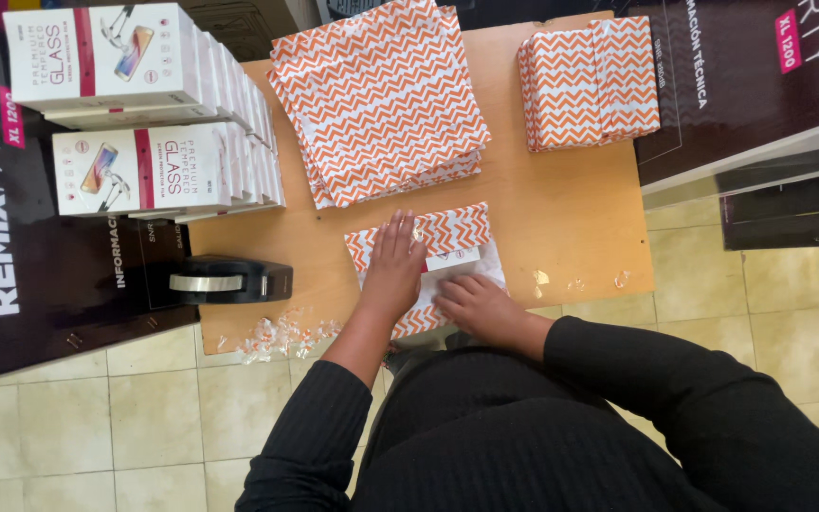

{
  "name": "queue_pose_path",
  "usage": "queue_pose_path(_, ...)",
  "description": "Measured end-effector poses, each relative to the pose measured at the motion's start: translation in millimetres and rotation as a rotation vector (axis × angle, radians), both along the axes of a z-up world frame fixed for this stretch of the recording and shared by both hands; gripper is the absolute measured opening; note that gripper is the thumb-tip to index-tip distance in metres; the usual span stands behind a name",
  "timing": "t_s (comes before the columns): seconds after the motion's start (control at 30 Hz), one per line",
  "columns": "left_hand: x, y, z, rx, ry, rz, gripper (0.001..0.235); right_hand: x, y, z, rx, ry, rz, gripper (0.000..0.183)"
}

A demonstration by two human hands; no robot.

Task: The person wraps a small box in orange and white patterned paper, using a tape dispenser to secure the folds and edges.

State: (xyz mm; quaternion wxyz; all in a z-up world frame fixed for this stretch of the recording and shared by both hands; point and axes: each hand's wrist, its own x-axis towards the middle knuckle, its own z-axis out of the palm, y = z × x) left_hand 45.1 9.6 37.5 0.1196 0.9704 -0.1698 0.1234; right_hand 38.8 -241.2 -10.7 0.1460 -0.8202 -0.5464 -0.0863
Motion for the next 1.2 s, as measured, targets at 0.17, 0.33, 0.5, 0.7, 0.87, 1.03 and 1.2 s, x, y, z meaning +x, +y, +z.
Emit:
queue_pose_path(0.17, 24.4, 4.8, -31.0, 0.01, 0.235, -0.053, 0.064, -10.7, -8.1, -7.0, 0.036, -0.019, 0.033, 0.024)
queue_pose_path(0.33, 38.2, 9.5, -51.7, 0.062, 0.407, -0.021, 0.102, -11.2, -9.5, 9.3, 0.076, -0.011, 0.065, 0.013)
queue_pose_path(0.5, 42.8, 9.4, -38.4, 0.112, 0.602, -0.001, 0.142, 8.4, -9.1, 67.2, 0.042, 0.082, 0.113, 0.015)
queue_pose_path(0.7, 26.6, -1.2, -6.4, 0.093, 0.54, -0.031, 0.107, 12.4, -10.0, 77.7, 0.023, 0.106, 0.056, 0.008)
queue_pose_path(0.87, 13.2, 2.9, -5.8, 0.051, 0.51, -0.045, 0.089, 14.1, -16.7, 68.8, 0.032, 0.116, -0.015, 0.01)
queue_pose_path(1.03, 10.0, 9.6, -14.6, 0.022, 0.492, -0.051, 0.084, 17.5, -16.5, 68.9, 0.066, 0.085, -0.085, 0.015)
queue_pose_path(1.2, 8.9, 13.9, -19.6, 0.022, 0.456, -0.024, 0.081, 7.9, -20.0, 61.0, -0.027, 0.132, -0.005, 0.017)
